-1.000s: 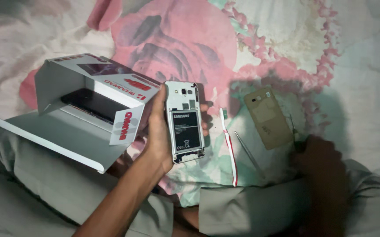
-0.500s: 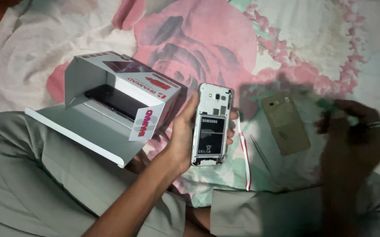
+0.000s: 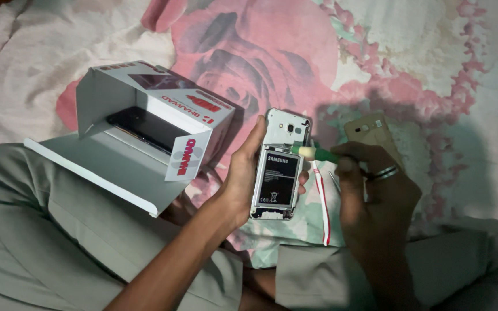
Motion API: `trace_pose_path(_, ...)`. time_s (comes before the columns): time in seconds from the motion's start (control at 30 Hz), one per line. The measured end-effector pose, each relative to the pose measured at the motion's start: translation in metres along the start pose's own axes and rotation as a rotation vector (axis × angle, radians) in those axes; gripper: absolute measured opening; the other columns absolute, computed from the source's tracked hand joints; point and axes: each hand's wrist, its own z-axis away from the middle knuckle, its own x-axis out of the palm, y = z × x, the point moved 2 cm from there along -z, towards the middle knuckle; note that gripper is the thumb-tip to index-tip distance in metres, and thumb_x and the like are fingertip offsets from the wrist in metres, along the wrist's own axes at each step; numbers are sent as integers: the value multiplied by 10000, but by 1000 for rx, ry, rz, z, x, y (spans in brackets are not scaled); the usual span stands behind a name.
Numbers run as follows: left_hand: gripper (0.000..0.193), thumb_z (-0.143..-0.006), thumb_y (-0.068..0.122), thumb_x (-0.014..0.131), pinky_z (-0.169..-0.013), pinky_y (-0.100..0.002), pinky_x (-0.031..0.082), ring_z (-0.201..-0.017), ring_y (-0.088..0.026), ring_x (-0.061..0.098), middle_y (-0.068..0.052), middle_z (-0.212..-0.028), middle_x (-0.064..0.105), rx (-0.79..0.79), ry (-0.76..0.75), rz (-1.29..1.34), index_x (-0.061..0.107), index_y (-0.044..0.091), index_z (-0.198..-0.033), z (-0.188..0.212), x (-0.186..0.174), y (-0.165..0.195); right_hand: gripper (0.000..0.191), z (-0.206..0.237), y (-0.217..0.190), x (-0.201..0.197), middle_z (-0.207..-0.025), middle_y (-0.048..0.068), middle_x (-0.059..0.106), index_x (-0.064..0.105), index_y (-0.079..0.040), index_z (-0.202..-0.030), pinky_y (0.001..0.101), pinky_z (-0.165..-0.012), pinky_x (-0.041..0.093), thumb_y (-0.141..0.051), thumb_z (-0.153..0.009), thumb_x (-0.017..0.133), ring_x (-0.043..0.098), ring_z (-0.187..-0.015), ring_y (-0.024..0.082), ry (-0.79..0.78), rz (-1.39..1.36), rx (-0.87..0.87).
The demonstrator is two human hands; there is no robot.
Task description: The person cleans the inside of a black smartphone back cover using a toothbrush, then places it into a box. They then pick up a white smartphone, remove its back cover, and use a screwdriver to work on the internal components.
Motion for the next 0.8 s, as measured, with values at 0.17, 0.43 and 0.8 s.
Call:
trace_pose_path(0.17,733,-1010,686,418,-622,-370,593,-680,-232,675,-119,-875,689,-5,31,18,672,23,-1189,-2,-4,-1,127,-1,-4,0,-913,71,678,701,-5,-1108,263,-764,494,-96,-1061,625,639,-817,125,-3,79,-69)
trace_pose_path(0.43,733,-1000,687,410,-625,-364,592,-692,-227,674,-125,-928,710,-20,-9,40,646,28,-1216,-3,-7,-2,121,-2,-2,0,-897,60,677,695,-23,-1120,263,-738,500,-110,-1064,631,626,-803,109,-24,-13,-11)
trace_pose_path(0.8,757,-986,693,415,-599,-364,582,-684,-225,655,-146,-922,691,-19,26,11,638,21,-1254,-6,-8,-7,125,-5,-1,-3,-904,88,720,705,-13,-1115,269,-747,528,-73,-1022,647,676,-813,122,-40,51,2)
